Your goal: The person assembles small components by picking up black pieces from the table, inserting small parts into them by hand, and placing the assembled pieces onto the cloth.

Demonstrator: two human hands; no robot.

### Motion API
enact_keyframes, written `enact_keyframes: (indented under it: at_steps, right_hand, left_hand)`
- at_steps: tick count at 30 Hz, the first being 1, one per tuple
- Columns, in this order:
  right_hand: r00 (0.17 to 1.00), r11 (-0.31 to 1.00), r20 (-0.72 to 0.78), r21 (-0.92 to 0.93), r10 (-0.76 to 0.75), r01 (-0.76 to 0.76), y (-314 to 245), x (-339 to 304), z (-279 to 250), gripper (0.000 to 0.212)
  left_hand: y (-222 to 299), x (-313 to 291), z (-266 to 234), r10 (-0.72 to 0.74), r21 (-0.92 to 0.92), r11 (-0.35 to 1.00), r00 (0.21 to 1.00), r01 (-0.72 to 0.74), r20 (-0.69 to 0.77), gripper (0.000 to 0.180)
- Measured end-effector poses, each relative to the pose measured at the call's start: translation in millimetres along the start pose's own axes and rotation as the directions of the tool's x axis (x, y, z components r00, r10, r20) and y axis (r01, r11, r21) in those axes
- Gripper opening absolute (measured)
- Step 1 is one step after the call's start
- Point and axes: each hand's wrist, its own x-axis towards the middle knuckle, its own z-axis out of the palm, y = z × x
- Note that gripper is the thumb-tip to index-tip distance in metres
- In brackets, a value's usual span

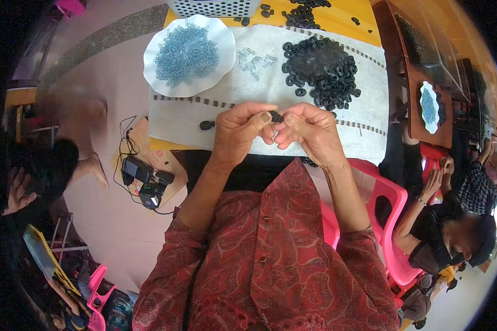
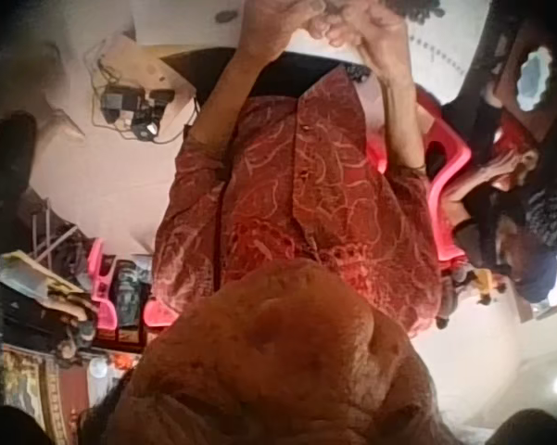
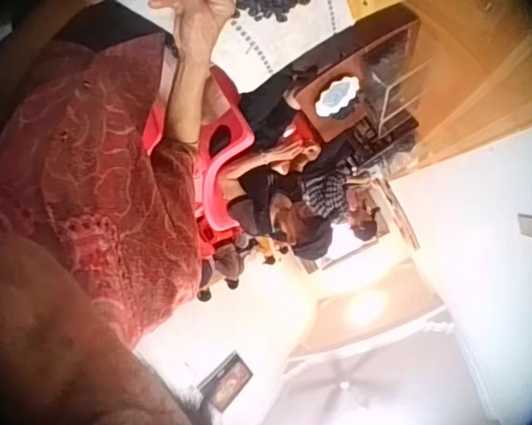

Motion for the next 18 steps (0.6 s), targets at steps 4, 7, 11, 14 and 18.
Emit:
enact_keyframes:
  at_steps: [4, 7, 11, 14, 18]
  right_hand:
    - [0.999, 0.998, 0.031, 0.058, -0.006, 0.005, 6, -1, -6, 0.018]
    - [0.999, 0.997, 0.016, 0.072, -0.034, 0.032, 9, -3, -5, 0.016]
    - [0.998, 0.995, 0.01, 0.086, -0.054, 0.053, 14, -4, -8, 0.015]
    - [0.998, 0.994, -0.012, 0.094, -0.058, 0.059, 14, -6, -10, 0.014]
    - [0.995, 0.997, -0.073, 0.034, -0.066, 0.068, 16, -9, -10, 0.014]
  left_hand:
    - [2, 0, 4, 0.022, -0.002, 1.0, 0.999, -0.022, -0.026, 0.019]
    - [3, -1, 4, 0.0, 0.077, 0.997, 1.0, 0.0, -0.011, 0.019]
    - [5, -3, 7, -0.012, 0.14, 0.99, 1.0, 0.013, -0.01, 0.02]
    - [4, -3, 8, 0.0, 0.092, 0.996, 1.0, -0.002, 0.02, 0.021]
    - [1, -3, 9, 0.046, 0.183, 0.982, 0.998, -0.052, 0.038, 0.021]
